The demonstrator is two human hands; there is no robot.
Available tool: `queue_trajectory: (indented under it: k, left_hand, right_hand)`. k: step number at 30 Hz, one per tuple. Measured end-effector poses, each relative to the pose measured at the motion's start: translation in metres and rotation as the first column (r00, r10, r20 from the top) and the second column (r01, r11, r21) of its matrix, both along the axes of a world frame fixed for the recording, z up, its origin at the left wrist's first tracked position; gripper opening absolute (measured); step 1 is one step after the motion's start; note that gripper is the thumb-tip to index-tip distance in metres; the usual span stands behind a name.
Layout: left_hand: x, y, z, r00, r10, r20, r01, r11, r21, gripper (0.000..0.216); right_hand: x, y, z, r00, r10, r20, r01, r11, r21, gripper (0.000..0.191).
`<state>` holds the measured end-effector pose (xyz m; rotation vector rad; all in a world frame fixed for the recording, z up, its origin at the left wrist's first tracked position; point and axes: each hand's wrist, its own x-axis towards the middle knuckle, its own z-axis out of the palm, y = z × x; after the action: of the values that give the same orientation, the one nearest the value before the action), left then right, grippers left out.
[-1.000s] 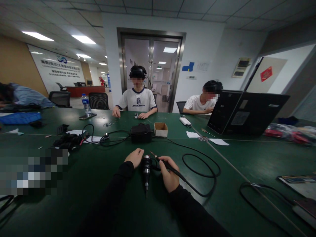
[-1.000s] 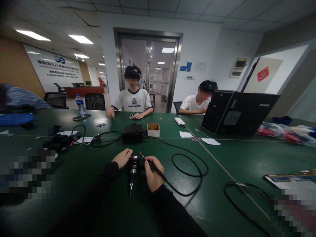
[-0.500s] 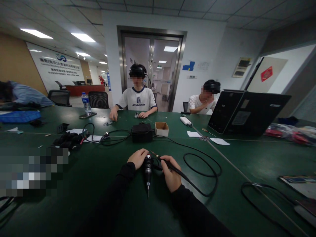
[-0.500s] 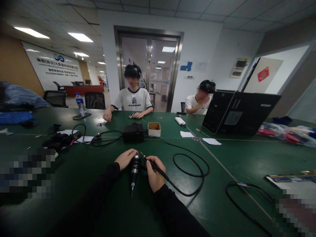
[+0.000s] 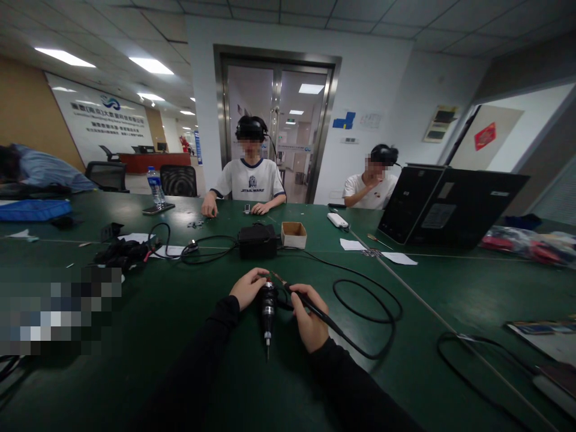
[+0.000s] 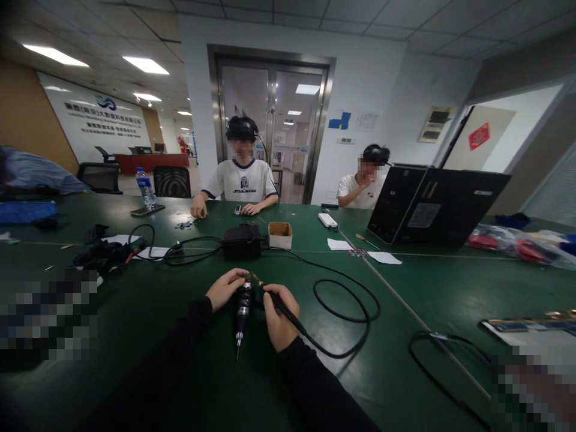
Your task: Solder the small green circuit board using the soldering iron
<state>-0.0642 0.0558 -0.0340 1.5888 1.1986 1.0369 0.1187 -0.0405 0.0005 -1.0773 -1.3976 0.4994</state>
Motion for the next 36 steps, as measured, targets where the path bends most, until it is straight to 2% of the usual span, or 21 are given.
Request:
queue_trajectory:
  k: [7,16,30,36]
  left_hand:
    - [-0.001,-0.009,0.009,0.998,0.038,0.048,-0.037,0.999,-0.013,0.030]
    - [-0.002,-0.012,0.010,0.996,0.068,0.061,-0.069,0.997,0.019,0.027]
    - [-0.002,-0.016,0.011,0.995,0.080,0.066,-0.082,0.996,0.031,0.027]
    - [-0.001,-0.016,0.011,0.995,0.082,0.064,-0.086,0.995,0.054,0.024]
  right_hand:
    - [0.000,-0.002,0.002,0.999,0.015,0.037,-0.017,0.999,0.047,0.011]
    - [-0.003,-0.004,0.003,0.991,0.065,0.115,-0.081,0.987,0.141,0.010]
    - [-0.003,-0.004,0.004,0.985,0.094,0.145,-0.113,0.986,0.126,0.011]
    - [-0.003,-0.005,0.005,0.988,0.053,0.142,-0.075,0.985,0.153,0.012]
